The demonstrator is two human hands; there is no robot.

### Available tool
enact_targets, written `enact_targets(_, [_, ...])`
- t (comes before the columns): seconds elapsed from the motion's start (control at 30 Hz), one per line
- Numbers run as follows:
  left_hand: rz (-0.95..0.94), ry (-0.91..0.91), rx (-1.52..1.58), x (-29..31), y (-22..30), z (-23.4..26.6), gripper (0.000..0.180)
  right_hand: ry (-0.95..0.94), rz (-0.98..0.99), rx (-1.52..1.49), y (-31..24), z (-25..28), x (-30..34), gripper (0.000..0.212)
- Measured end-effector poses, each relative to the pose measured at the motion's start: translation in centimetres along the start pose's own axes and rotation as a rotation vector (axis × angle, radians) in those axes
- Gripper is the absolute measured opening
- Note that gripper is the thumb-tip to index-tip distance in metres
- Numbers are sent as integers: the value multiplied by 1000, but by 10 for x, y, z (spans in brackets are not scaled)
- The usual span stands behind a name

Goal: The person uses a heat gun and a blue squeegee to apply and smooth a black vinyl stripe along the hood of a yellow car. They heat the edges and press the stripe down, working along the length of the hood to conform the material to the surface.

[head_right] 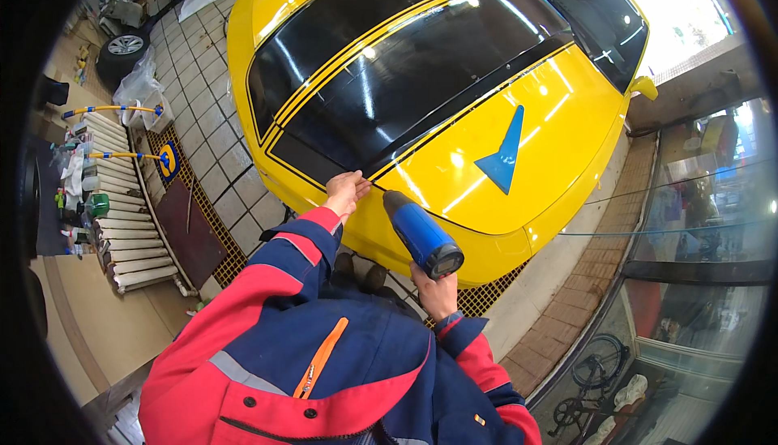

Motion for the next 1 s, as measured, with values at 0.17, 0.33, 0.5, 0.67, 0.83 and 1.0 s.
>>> enact_targets(0.17, [7, -104, 51, 0, -5, 9, 36, -74, 44, -6, 6, -6, -24, 14])
enact_targets(0.33, [78, -165, -44, 1, -12, 37, 37, -90, 192, 115, 3, -30, -49, 19])
enact_targets(0.5, [122, -282, -92, -8, -2, 53, 31, -102, 194, 196, -8, -53, -61, 29])
enact_targets(0.67, [151, -305, -222, -33, 36, 88, 26, -36, 332, 372, -22, -108, -76, 41])
enact_targets(0.83, [165, -331, -308, -60, 71, 115, 20, 97, 120, 316, -20, -157, -83, 44])
enact_targets(1.0, [158, -329, -232, -65, 92, 119, 24, 141, 99, 185, -33, -177, -78, 45])
Point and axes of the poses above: each hand's wrist, its own x-axis away from the middle knuckle, its own z-axis out of the back of the hand, y = z × x, the point moved 5 cm from there along -x, towards the middle knuckle, and after that the axes turned 10 degrees about -y, right-handed, at the moved point
